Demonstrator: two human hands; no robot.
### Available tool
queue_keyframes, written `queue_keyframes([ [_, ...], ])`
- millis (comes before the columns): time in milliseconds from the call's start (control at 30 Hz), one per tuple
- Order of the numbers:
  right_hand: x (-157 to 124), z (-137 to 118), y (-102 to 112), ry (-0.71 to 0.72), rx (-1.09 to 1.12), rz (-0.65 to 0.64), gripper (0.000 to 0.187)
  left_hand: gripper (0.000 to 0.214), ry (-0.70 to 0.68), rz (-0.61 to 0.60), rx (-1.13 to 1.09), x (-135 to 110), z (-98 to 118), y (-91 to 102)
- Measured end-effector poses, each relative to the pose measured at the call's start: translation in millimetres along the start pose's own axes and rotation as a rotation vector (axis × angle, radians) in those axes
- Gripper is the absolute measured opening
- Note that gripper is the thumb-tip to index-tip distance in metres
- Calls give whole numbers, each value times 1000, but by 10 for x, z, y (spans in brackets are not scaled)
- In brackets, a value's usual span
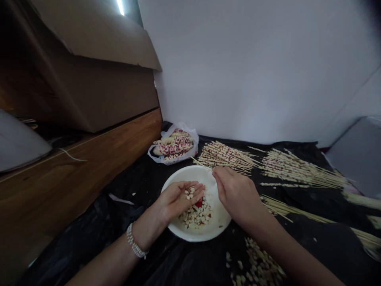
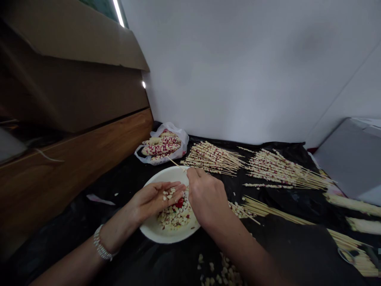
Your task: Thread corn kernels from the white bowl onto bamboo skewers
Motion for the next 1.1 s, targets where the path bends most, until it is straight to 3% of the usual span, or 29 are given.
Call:
queue_keyframes([
  [167, -5, -5, 65, -2, -23, 23, 23, 28, -97, -145, 94, -21, 36, -127],
  [467, 0, 36, 199, 4, 10, -9, 24, 13, -178, -84, 224, -53, 138, -103],
  [633, 10, 100, 232, 59, 69, -105, 24, 20, -180, -110, 325, -78, 111, -144],
  [867, 8, 222, 231, 71, 140, -207, 22, 23, -269, -92, 244, -73, 184, -138],
  [1100, -7, 241, 185, 40, 146, -287, 23, 25, -292, -151, 202, -67, 201, -154],
])
Point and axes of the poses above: each hand's wrist, its own x-axis towards the middle knuckle, its own y-axis out of the back of the hand, z = x × y, the point moved 6 cm from there along x, towards the middle knuckle, and after that the axes turned 11 degrees about -z, right-handed, at the moved point
